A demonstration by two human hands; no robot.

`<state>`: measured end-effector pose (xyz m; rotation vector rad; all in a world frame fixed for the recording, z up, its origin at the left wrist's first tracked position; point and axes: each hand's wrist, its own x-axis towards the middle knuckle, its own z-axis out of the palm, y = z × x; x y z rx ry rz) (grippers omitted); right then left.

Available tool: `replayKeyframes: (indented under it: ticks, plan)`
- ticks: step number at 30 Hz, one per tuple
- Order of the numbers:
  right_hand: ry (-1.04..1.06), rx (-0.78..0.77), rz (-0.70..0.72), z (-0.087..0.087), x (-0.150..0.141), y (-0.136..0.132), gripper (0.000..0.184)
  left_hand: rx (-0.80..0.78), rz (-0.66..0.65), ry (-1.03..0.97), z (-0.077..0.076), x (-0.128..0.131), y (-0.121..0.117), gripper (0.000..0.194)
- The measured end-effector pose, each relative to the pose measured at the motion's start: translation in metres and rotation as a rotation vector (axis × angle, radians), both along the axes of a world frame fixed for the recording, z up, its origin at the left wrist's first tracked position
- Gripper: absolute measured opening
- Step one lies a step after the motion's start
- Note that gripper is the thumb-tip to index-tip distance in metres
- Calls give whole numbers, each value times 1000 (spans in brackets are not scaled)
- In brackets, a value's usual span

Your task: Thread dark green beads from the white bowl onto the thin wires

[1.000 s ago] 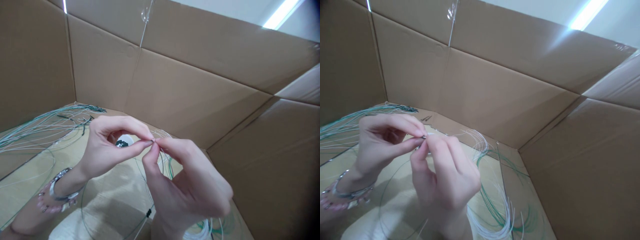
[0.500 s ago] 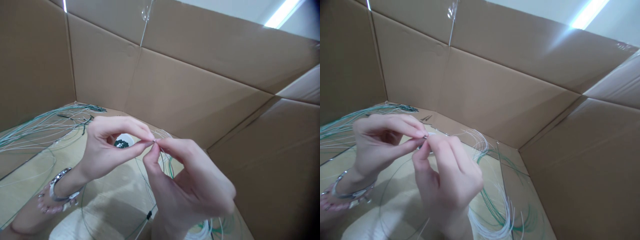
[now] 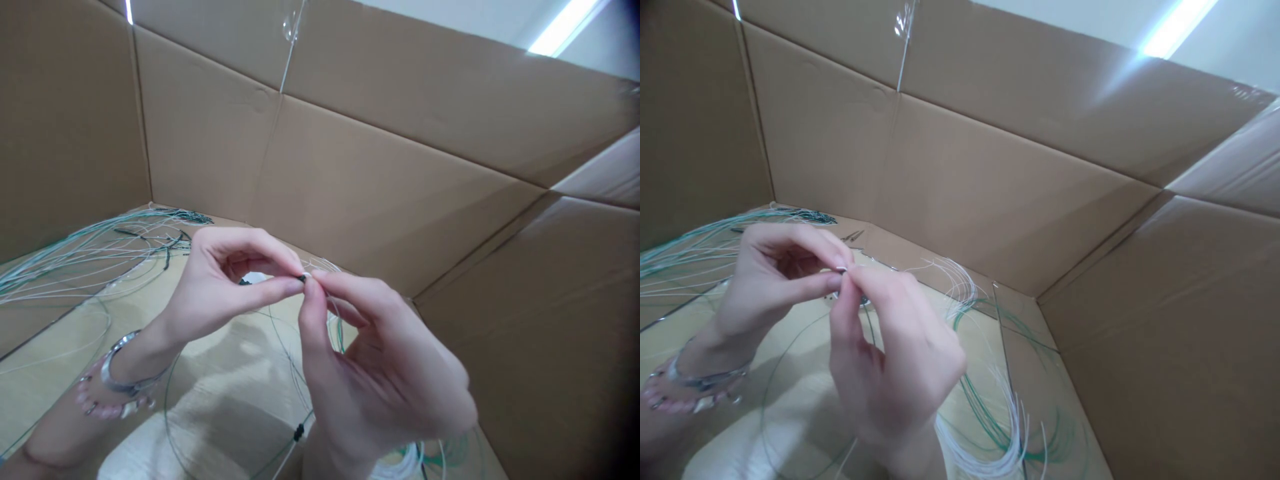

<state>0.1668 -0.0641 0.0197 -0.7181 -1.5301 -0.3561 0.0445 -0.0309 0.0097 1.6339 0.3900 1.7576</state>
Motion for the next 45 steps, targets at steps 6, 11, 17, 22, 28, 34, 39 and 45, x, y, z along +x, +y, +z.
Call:
replayKeyframes:
  ticks: [6,11,17,22,28,34,39,45]
  plan:
    - [-29,13,-23,2,2,-1,24,26,11,-44,1,-1,2,15]
    - [-10,39,-55,4,5,-3,24,45,38,-10,1,-2,0,16]
    - [-120,-10,-149,4,9,-6,15,43,79,14,1,-3,-1,14]
    - [-35,-34,-171,3,5,-9,16,153,184,66,3,-3,-4,17]
    - [9,-62,-141,3,1,-10,19,221,265,121,2,-3,-6,22]
    - [-22,-56,-127,4,3,-9,19,223,273,109,3,-2,-7,20]
    - [-16,-67,-128,4,4,-9,20,210,276,103,3,-1,-7,19]
    - [-23,-60,-114,4,5,-9,20,213,266,116,2,-2,-7,21]
